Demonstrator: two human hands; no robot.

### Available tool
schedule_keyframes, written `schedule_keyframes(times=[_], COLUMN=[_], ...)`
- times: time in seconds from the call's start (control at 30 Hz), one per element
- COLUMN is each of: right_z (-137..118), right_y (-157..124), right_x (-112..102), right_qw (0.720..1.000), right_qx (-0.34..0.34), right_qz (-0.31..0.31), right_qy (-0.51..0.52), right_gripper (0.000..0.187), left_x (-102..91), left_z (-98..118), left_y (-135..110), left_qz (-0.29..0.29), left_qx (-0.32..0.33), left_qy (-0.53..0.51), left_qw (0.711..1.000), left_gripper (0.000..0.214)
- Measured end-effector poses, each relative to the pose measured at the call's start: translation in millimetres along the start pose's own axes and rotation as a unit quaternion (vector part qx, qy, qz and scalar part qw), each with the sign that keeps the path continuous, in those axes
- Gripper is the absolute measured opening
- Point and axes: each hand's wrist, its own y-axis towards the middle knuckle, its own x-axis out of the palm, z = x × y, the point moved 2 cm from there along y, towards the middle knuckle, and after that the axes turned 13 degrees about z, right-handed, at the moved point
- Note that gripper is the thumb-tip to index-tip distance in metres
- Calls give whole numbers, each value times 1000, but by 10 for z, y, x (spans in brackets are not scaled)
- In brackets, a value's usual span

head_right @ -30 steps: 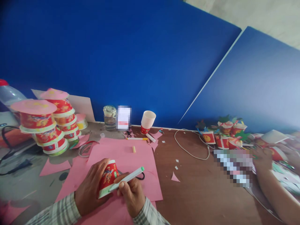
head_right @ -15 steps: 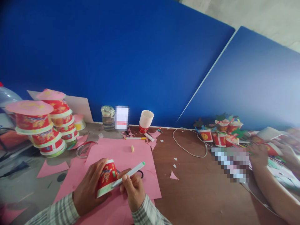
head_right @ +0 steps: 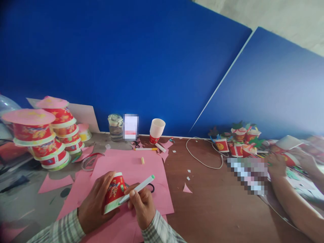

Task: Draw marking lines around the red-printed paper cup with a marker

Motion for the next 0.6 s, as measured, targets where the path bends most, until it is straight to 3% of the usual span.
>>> schedule_keyframes(times=[0.43,0.6], right_z=[-37,66], right_y=[-15,29], right_x=[6,-23], right_qw=[1000,999], right_qx=[-12,8], right_qz=[-11,49], right_qy=[-15,11], right_gripper=[31,33], left_x=[1,-8], left_z=[-3,17], left_y=[-5,13], left_qz=[-1,4], left_qx=[-8,-18], left_qy=[-9,-7], left_qw=[1000,1000], left_gripper=[92,90])
